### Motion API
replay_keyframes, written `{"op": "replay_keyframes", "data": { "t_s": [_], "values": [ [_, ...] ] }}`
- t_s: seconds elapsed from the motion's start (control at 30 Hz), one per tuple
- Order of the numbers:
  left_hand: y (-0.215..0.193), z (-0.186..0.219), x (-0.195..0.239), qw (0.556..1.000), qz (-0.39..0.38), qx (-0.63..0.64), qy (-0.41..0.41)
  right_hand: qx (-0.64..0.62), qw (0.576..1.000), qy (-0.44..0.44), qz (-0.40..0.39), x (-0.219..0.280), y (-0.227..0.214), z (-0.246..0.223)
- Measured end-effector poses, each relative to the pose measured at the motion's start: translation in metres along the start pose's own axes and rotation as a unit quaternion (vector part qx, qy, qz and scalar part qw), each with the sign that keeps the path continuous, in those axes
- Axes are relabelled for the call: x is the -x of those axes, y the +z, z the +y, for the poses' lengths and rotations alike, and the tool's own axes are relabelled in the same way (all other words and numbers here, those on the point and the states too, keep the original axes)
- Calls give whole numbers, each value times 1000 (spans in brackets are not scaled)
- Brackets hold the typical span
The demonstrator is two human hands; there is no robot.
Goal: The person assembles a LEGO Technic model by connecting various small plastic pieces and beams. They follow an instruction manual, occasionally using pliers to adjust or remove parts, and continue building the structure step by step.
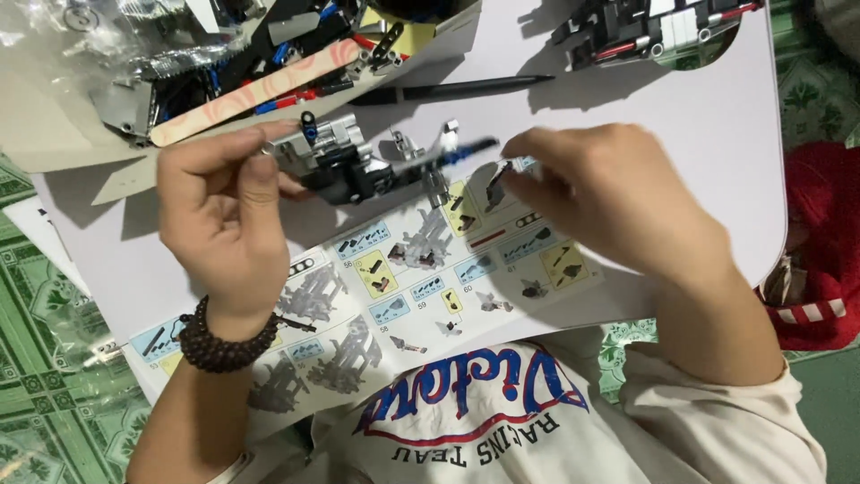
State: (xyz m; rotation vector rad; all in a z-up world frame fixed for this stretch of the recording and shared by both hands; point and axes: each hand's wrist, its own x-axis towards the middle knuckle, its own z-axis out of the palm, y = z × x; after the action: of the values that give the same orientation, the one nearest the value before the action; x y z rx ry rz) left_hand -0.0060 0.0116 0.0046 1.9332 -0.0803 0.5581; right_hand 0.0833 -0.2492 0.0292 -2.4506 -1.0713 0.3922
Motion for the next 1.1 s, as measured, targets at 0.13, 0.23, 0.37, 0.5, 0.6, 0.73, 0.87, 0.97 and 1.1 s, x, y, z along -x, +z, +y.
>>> {"op": "replay_keyframes", "data": {
  "t_s": [0.13,0.23,0.37,0.5,0.6,0.73,0.87,0.97,1.1],
  "values": [
    [3,-8,3,998,33,-41,29,34,998,14,-45,-2,21,2],
    [-1,-15,1,983,-23,-111,142,-15,1000,4,-10,-6,24,-6],
    [-6,-10,-4,954,-46,-182,234,-63,994,-48,78,-13,44,-14],
    [-11,-12,-6,943,-51,-198,261,-73,981,-89,153,-23,61,-23],
    [-9,-10,-3,945,-48,-196,257,-83,986,-72,123,-20,61,-22],
    [-8,-17,-3,948,-57,-168,263,-130,989,-57,50,-15,40,-23],
    [-3,-18,-6,936,-135,-165,281,-146,987,-70,2,-12,30,-27],
    [-4,-26,-2,921,-115,-246,280,-164,983,-82,16,-14,27,-28],
    [-4,-32,2,902,-63,-308,297,-248,964,-97,7,-16,13,-36]
  ]
}}
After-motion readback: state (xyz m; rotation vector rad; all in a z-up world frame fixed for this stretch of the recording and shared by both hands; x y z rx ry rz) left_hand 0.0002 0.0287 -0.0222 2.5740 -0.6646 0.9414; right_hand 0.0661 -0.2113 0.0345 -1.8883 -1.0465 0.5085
